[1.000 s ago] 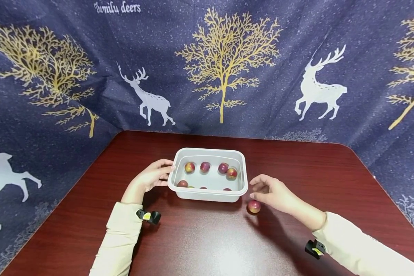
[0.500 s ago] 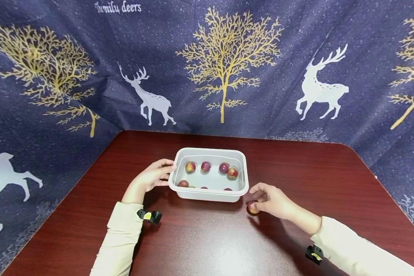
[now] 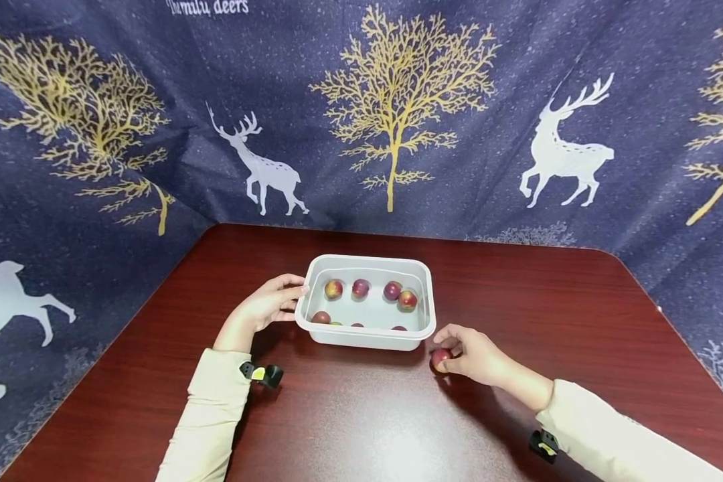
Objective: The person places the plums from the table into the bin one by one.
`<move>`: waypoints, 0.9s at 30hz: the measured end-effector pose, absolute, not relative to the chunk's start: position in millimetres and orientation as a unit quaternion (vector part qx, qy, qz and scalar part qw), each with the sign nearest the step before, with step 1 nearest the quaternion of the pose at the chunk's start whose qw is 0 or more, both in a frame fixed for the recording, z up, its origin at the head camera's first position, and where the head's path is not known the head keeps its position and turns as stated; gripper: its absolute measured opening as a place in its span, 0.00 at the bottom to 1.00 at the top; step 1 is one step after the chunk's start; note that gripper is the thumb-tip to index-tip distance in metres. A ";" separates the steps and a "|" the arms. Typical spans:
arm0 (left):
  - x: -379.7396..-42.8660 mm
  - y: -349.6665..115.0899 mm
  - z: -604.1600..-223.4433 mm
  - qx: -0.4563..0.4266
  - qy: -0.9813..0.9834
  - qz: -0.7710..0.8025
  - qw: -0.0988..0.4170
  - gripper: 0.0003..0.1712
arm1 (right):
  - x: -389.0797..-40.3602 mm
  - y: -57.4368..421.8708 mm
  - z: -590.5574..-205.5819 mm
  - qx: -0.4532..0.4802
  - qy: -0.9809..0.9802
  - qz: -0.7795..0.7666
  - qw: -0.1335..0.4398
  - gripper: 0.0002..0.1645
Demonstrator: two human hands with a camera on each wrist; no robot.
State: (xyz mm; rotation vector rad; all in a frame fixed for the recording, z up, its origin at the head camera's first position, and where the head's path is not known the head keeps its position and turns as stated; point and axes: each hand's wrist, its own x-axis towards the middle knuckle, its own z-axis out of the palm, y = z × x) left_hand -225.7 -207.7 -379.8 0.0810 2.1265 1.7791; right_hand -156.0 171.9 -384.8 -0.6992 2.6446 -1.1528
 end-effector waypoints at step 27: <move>-225.2 -209.7 -381.2 0.042 0.748 0.637 0.181 0.27 | -158.1 173.1 -395.0 -0.242 0.860 -0.435 0.118 0.19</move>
